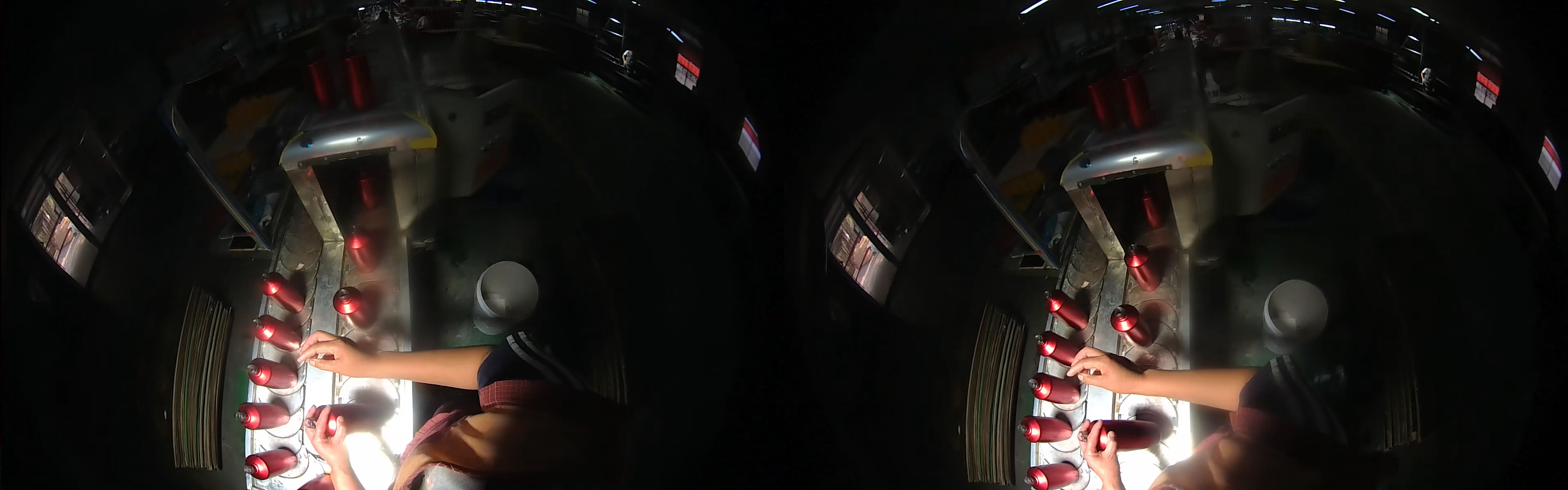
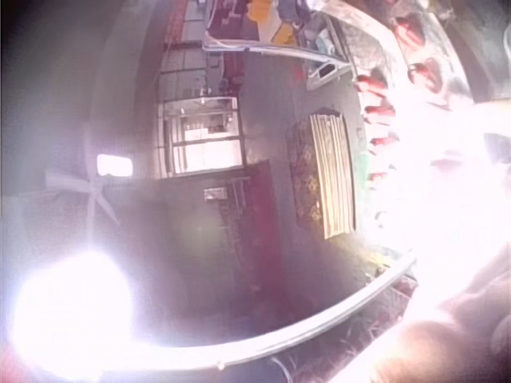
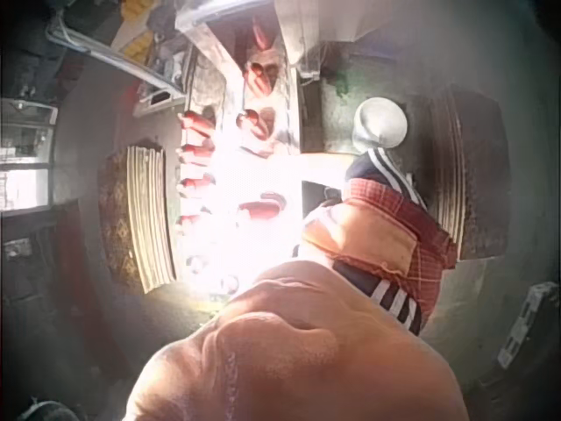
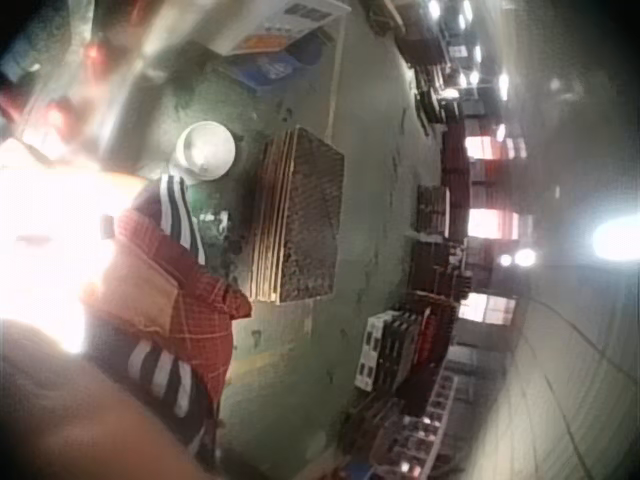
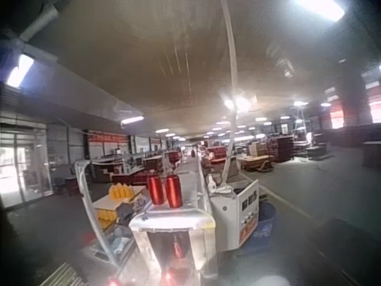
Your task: The person repeatedly picks up red cylindrical cans from a floor pile and places them upright into slots on a metal tray. The person also briefly interacts with a control panel on the machine. The cans are handled one at a time and arranged in rows on the tray.
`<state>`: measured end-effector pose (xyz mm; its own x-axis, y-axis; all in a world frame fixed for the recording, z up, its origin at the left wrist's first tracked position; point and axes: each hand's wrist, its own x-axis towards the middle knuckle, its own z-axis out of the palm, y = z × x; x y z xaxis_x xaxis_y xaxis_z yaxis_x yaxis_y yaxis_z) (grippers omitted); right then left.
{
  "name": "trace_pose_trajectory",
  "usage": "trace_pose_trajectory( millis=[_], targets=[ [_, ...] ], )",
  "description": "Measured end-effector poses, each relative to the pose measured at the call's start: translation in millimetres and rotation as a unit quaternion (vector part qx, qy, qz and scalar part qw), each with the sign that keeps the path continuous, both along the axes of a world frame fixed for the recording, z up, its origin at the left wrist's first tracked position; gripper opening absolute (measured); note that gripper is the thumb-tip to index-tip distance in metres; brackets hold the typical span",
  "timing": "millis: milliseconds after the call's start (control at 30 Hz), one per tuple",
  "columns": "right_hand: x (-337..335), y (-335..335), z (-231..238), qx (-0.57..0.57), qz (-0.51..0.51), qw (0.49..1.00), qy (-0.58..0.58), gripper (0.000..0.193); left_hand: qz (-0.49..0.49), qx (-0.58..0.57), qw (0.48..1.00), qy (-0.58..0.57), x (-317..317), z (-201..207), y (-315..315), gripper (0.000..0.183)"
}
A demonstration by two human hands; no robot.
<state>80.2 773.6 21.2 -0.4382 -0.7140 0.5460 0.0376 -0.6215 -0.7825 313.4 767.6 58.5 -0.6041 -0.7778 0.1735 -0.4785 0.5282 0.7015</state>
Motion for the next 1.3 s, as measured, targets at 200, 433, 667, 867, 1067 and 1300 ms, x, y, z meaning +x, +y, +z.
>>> trace_pose_trajectory(
  millis=[200, 433, 667, 867, 1067, 1300],
  targets=[
    [-10.7, 84.1, -30.0, 0.192, -0.074, 0.979, -0.002, 0.021, 0.044, -0.060, 0.993, -0.092, -39.8, -48.8, 19.3, 0.035],
    [13.6, 237.5, -95.7, 0.303, -0.138, 0.921, -0.201, 0.028, 0.031, -0.105, 0.991, -0.073, -82.7, -82.2, 32.1, 0.039],
    [48.8, 336.9, -115.2, 0.395, -0.211, 0.857, -0.255, 0.030, -0.036, -0.079, 0.988, -0.128, -152.3, -72.0, 12.7, 0.047],
    [74.7, 384.3, -154.7, 0.381, -0.139, 0.876, -0.260, 0.029, -0.113, -0.111, 0.981, 0.112, -80.7, -55.7, 70.3, 0.030],
    [169.0, 393.8, -160.0, 0.318, 0.127, 0.874, -0.346, 0.028, 0.170, 0.367, 0.913, 0.054, 80.6, -68.6, 237.6, 0.018],
    [236.7, 386.7, -147.4, 0.287, 0.277, 0.877, -0.269, 0.026, 0.208, 0.399, 0.892, 0.043, 190.6, -71.7, 329.8, 0.016]
  ],
)
